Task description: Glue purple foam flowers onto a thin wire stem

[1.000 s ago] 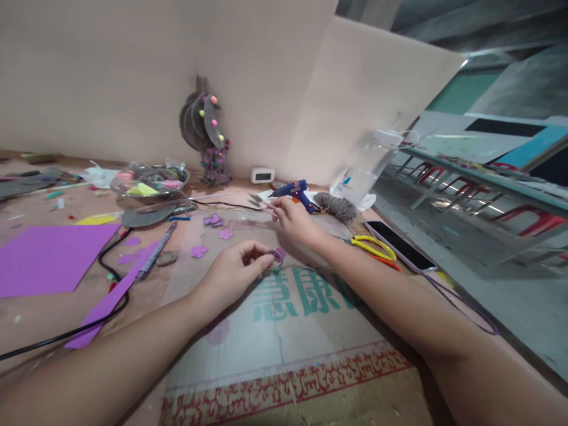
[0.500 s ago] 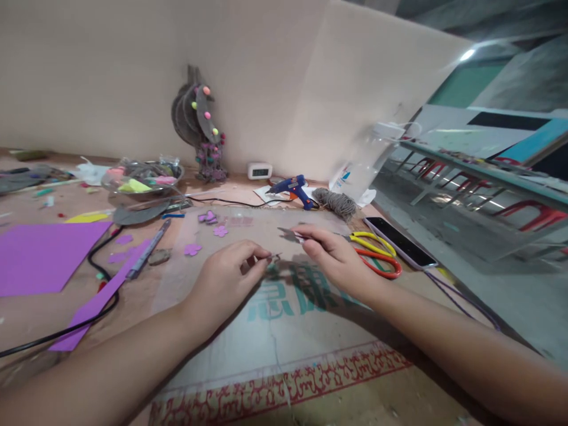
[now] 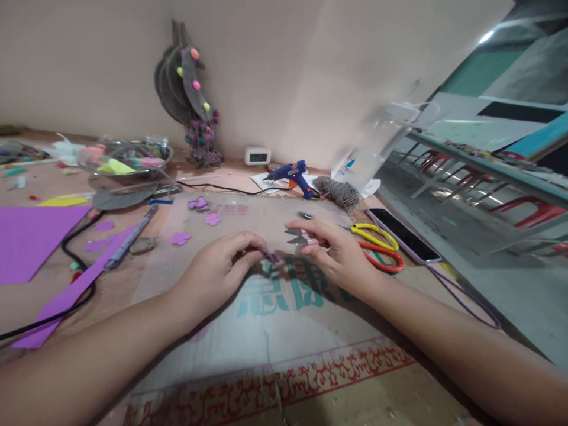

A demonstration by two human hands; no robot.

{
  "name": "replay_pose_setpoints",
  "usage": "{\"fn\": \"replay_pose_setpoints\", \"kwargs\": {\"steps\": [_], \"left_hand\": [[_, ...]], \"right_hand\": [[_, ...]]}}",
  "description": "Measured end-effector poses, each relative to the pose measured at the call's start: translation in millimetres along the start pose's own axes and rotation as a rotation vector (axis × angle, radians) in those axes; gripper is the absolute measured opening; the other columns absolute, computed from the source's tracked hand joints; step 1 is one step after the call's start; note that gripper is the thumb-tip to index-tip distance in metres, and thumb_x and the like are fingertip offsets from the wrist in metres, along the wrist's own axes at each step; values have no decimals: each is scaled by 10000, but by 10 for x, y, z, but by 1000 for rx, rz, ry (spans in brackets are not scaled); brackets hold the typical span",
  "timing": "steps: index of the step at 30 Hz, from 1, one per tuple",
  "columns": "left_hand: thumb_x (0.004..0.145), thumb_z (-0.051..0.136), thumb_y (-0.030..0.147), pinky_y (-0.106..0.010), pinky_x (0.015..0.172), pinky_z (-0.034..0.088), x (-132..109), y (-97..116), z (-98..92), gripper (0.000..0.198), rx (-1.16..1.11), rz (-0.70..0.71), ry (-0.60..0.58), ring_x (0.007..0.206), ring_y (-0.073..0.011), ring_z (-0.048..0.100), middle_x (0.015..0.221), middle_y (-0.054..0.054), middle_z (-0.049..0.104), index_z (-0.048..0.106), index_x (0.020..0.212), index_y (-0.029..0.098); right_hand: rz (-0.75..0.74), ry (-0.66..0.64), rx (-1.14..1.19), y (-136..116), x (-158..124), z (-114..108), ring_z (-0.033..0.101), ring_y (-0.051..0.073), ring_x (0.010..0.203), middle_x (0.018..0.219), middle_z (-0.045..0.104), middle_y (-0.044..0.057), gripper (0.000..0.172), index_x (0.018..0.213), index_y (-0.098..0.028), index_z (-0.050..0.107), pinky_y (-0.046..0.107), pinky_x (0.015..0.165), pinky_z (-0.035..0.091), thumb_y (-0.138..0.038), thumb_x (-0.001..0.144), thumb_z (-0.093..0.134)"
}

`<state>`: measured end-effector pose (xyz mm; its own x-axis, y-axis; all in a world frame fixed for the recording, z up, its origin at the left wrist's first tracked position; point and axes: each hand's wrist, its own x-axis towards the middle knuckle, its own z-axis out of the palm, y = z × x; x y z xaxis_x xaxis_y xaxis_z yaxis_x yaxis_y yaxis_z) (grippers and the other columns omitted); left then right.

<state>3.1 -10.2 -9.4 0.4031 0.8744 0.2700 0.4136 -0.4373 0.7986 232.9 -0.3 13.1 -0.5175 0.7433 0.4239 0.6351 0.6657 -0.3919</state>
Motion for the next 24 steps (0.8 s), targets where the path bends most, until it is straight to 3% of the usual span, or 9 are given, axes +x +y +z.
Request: {"fn": "replay_pose_setpoints", "kwargs": {"steps": [5,10,16,24], "left_hand": [[888,472,201,-243,735,449,-21,16,-10,137,6,33,-34,788,-134,616,835,21,672,605,861,215],[890,473,200,-247,752,457,-32,4,-12,131,-42,35,-53,801,-133,624,866,17,677,602,878,218],[894,473,197,-226,720,460,-21,6,-12,131,-90,39,-35,764,-118,620,814,34,664,599,871,225],[895,472,201,-261,773,442,-27,29,-21,145,46,73,-60,833,-145,598,866,7,661,614,869,220]], "right_hand": [[-28,-12,14,-34,-15,8,532,179,742,790,539,40,452,1192,-187,600,321,700,416,-487,936,379],[-8,57,8,41,9,22,529,187,755,782,547,48,350,1024,-152,630,319,689,413,-434,922,450],[-93,-26,20,-12,20,28,516,186,758,774,574,53,310,979,-161,624,319,701,406,-404,935,437],[-145,-42,-80,10,5,34,499,182,732,771,586,51,319,983,-163,638,323,683,360,-410,934,443]]}}
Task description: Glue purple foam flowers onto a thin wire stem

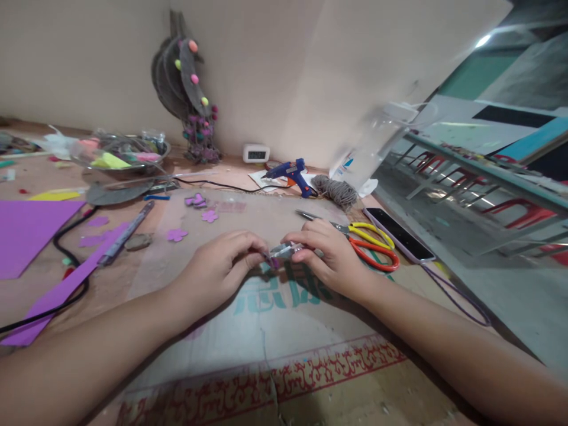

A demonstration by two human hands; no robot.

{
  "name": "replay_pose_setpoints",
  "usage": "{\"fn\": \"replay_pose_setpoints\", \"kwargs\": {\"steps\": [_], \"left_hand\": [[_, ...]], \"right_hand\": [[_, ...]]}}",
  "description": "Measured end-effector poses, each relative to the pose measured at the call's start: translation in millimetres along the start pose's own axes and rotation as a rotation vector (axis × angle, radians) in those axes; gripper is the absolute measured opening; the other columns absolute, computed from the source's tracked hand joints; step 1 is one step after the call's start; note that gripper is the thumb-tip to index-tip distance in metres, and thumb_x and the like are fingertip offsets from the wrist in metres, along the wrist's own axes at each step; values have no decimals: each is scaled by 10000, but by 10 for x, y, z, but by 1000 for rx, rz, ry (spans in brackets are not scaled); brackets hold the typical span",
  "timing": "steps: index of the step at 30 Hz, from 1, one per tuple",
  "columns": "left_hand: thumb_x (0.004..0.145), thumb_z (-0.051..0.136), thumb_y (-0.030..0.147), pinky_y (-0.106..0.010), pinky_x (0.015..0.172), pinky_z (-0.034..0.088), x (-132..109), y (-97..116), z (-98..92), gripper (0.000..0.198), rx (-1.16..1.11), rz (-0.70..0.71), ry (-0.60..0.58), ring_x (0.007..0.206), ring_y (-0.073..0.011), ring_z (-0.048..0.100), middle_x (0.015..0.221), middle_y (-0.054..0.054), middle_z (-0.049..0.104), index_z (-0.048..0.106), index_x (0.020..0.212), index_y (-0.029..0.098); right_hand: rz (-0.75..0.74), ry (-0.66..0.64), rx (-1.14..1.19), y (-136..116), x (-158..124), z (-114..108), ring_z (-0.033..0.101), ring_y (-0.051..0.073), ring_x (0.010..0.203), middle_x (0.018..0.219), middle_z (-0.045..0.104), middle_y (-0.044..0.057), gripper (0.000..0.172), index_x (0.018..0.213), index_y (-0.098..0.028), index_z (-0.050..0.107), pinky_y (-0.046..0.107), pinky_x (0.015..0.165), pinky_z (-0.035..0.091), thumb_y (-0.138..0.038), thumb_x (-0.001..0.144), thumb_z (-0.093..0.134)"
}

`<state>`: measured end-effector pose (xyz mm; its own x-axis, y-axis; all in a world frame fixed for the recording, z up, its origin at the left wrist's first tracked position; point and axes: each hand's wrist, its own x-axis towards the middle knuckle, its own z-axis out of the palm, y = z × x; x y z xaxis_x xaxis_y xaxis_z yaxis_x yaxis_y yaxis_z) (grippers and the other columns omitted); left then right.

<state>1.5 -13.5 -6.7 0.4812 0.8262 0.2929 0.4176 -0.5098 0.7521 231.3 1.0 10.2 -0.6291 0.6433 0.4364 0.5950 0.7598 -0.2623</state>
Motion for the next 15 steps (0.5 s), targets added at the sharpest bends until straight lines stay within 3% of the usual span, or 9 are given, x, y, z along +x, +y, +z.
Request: {"fn": "replay_pose_setpoints", "kwargs": {"steps": [10,15], "left_hand": [[892,473,245,-298,791,436,8,-39,17,146,65,-17,-38,877,-179,591,899,-13,660,615,867,225],[901,461,239,-298,788,427,18,-21,12,151,89,-2,-52,873,-176,586,879,-13,653,602,853,214]], "right_hand": [[-56,-75,-36,111,-4,-20,491,179,743,762,542,29,350,1065,-211,631,326,710,357,-460,931,424],[-117,-51,-106,104,-1,-23,483,170,720,755,540,32,346,1049,-191,641,320,701,346,-455,916,461]]}}
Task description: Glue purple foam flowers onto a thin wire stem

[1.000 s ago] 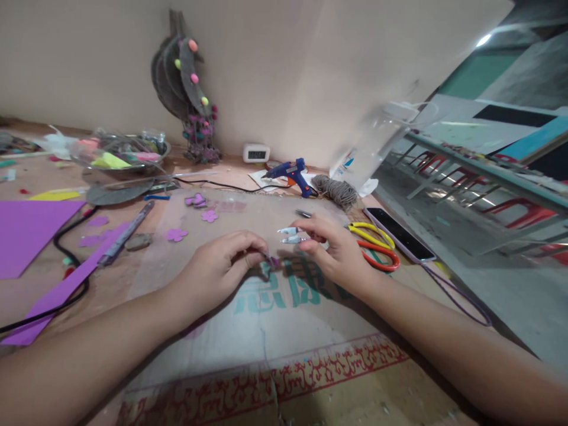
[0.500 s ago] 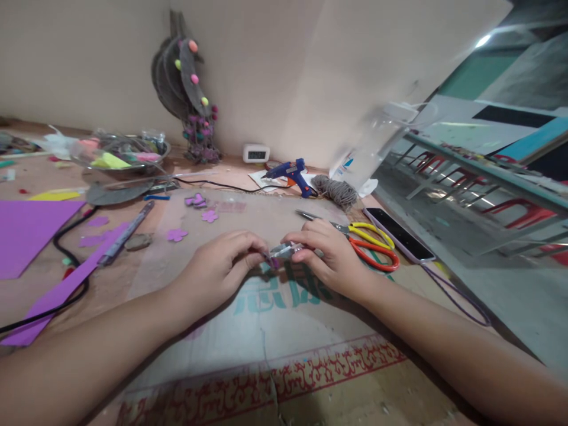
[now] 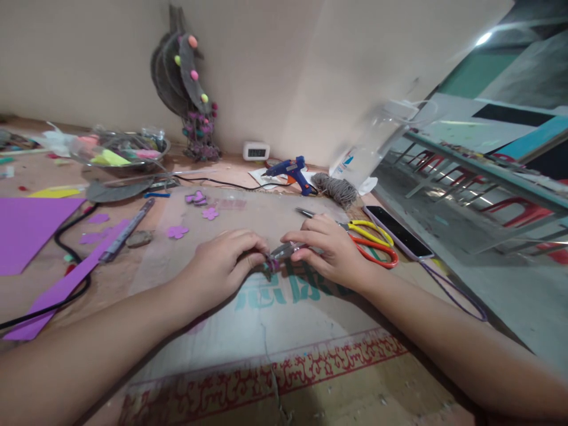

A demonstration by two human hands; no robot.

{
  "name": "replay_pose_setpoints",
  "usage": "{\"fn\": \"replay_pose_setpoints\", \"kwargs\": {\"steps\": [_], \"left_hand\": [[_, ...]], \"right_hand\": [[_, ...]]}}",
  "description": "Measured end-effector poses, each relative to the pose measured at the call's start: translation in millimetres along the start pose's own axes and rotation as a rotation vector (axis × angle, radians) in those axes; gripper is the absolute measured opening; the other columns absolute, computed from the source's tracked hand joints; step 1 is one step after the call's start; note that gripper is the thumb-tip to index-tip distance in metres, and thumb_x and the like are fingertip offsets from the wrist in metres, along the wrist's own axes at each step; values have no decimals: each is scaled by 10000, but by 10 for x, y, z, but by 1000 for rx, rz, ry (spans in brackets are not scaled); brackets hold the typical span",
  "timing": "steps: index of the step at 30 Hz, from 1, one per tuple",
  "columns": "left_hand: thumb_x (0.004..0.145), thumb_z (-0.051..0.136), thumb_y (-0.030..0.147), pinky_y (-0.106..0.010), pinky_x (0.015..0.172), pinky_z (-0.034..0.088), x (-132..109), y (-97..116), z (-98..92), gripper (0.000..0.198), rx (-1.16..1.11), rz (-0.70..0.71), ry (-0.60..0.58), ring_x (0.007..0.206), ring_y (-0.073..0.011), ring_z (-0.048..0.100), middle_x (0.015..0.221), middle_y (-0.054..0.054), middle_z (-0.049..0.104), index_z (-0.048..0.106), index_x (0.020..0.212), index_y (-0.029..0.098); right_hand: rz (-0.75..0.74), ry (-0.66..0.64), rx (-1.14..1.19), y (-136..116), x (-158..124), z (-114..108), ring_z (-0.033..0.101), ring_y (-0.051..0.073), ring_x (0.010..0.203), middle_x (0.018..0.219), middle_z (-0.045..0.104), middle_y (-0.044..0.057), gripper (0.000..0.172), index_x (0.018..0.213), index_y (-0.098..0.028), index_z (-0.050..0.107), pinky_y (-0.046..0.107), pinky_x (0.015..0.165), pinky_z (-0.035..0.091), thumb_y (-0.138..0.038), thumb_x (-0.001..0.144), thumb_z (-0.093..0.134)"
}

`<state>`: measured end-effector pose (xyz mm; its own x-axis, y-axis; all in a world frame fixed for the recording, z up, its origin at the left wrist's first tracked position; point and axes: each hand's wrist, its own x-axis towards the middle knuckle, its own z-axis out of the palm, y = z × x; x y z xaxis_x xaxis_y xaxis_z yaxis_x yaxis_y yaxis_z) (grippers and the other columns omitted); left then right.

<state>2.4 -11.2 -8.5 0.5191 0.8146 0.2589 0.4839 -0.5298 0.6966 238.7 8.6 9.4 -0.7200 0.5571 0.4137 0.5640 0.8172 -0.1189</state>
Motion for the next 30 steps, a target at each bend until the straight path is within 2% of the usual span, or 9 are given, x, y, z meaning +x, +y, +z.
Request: {"fn": "replay_pose_setpoints", "kwargs": {"steps": [12,14,18,20,22,24,26,30], "left_hand": [[904,446,258,-319,793,430,3,-21,16,162,36,-8,-11,904,-198,576,905,-34,648,597,873,208],[898,454,254,-319,791,430,2,-7,9,156,22,-17,-5,895,-195,578,904,-31,647,601,869,209],[875,484,251,-311,775,436,6,28,-5,133,-53,-91,39,871,-188,594,902,-26,660,609,874,205],[867,496,278,-299,738,446,14,37,-8,139,-138,-151,67,807,-176,607,862,-21,666,609,876,199],[860,507,312,-287,693,454,27,38,-10,158,-228,-211,92,737,-165,609,808,-15,666,607,857,189],[849,518,325,-283,669,457,42,36,-14,168,-289,-258,114,713,-164,609,777,-13,664,605,831,182],[847,515,316,-290,698,463,55,34,-20,162,-331,-277,139,754,-171,616,794,-18,669,604,838,180],[844,514,321,-312,745,466,65,31,-18,163,-361,-274,159,801,-186,629,821,-25,677,600,829,182]], "right_hand": [[13,-23,13,20,-4,19,491,166,698,709,558,24,301,1004,-201,660,317,682,342,-429,914,485],[102,16,88,3,-2,37,510,171,714,723,570,28,282,982,-194,657,318,684,366,-411,914,491],[490,207,365,-112,41,50,553,146,669,762,598,19,215,948,-182,605,274,601,431,-361,886,505],[614,195,509,-205,82,39,553,124,594,710,596,-6,172,884,-182,586,247,540,436,-344,842,552],[659,141,596,-289,121,29,566,121,570,674,601,-12,144,817,-175,582,239,522,450,-319,813,585],[660,115,617,-323,148,31,607,137,619,718,634,7,137,830,-170,599,249,553,485,-306,818,584],[637,127,566,-280,158,46,642,165,708,814,666,33,183,935,-170,611,277,612,522,-319,844,557],[560,169,345,-46,186,106,632,242,1007,1096,662,99,294,1135,-182,586,422,855,518,-316,899,472]]}}
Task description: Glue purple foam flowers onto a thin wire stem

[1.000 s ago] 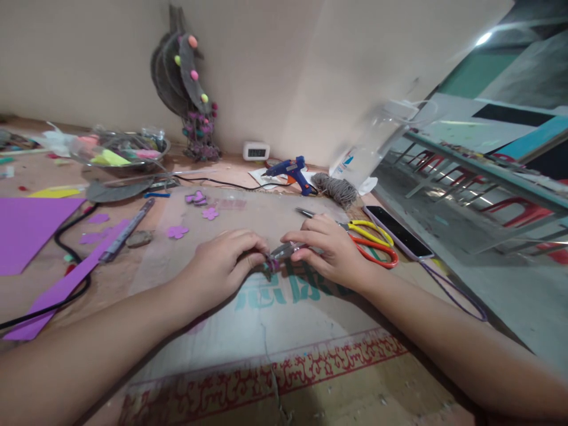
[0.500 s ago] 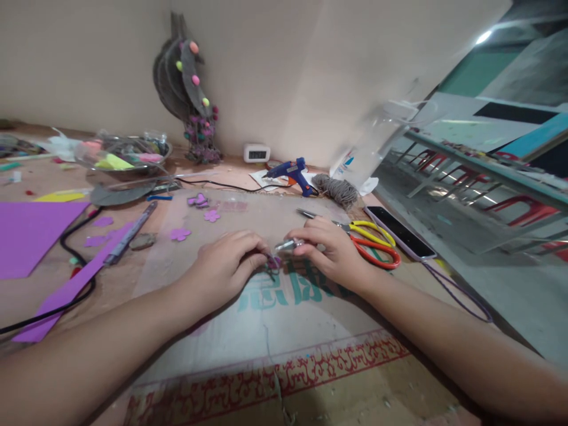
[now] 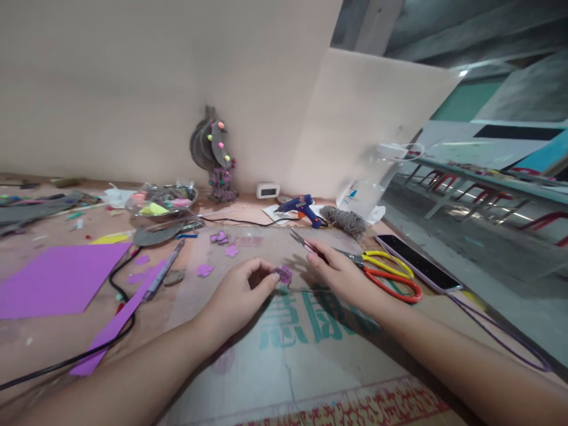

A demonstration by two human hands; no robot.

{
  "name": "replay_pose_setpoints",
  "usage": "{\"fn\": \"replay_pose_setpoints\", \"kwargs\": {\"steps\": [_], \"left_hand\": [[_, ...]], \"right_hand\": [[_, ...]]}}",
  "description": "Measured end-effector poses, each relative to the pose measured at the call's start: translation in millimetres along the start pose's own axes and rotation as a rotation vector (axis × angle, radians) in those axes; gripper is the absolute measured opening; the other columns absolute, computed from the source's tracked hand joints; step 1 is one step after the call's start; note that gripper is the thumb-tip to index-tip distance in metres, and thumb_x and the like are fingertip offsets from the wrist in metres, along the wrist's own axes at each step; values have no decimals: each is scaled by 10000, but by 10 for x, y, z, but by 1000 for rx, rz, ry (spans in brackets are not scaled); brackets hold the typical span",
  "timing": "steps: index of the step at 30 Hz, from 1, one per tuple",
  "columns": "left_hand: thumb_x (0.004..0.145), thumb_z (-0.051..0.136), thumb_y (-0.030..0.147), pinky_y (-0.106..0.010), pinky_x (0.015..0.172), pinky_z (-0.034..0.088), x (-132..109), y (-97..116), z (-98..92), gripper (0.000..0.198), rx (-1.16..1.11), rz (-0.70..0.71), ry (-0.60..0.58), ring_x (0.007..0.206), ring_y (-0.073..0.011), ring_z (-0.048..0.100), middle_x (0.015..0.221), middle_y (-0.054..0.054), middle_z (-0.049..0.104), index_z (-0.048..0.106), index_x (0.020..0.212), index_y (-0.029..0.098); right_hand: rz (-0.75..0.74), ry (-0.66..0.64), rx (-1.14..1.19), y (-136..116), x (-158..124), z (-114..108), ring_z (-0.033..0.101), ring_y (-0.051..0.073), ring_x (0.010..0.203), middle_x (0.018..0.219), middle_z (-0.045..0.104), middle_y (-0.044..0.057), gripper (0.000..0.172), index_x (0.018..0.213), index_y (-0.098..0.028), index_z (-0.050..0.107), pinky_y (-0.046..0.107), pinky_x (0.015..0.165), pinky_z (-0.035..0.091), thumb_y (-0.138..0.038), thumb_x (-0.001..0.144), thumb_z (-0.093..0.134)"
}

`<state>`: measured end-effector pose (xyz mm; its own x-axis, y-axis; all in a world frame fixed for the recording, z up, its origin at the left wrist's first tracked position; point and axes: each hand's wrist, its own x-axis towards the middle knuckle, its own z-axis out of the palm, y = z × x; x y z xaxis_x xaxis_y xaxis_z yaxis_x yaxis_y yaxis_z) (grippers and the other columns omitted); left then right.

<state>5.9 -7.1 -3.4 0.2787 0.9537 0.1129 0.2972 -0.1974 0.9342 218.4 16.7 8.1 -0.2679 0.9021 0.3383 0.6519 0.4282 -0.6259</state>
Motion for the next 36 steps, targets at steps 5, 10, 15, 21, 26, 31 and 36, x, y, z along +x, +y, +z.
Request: {"fn": "replay_pose_setpoints", "kwargs": {"steps": [5,10,15,21,26,31,36], "left_hand": [[832,515,285,-288,703,465,-11,-16,18,132,-11,54,9,753,-170,616,779,-8,658,600,806,187],[828,513,279,-262,631,450,11,-28,10,135,-7,51,39,677,-153,594,724,11,645,607,791,190],[829,523,282,-273,665,464,58,-15,-23,134,-106,-4,107,711,-160,612,765,-5,666,600,801,177],[818,551,297,-271,661,461,68,-44,-38,142,-154,-31,99,711,-155,608,758,-5,659,618,809,173],[808,582,322,-257,649,458,88,-109,-11,163,-283,-89,63,666,-131,588,711,2,629,606,828,162],[803,584,319,-238,638,437,101,-83,-2,162,-341,-140,74,653,-114,566,685,15,599,564,794,158],[804,571,288,-237,642,417,92,-57,-6,126,-283,-110,96,670,-115,557,699,30,573,544,777,167]], "right_hand": [[-138,-155,-138,67,275,169,588,251,1102,1203,617,138,374,1250,-173,550,476,947,456,-218,887,471],[-173,-133,-130,-57,552,396,555,234,1111,1211,575,153,424,1269,-143,530,441,961,436,-178,846,522],[-111,-15,59,-198,445,318,576,212,1055,1093,637,109,298,1090,-151,614,405,943,439,-304,926,418],[63,-76,243,-231,112,233,634,192,854,929,681,65,287,984,-166,635,333,777,495,-408,867,534],[-3,109,360,-179,79,278,594,162,857,924,621,44,241,1018,-193,541,321,771,476,-330,830,605],[-56,435,577,-162,138,70,523,125,677,688,524,-28,131,782,-212,483,285,705,444,-277,868,557],[-48,325,573,-152,133,-26,529,136,670,655,534,-11,248,708,-206,517,309,731,452,-308,923,449]]}}
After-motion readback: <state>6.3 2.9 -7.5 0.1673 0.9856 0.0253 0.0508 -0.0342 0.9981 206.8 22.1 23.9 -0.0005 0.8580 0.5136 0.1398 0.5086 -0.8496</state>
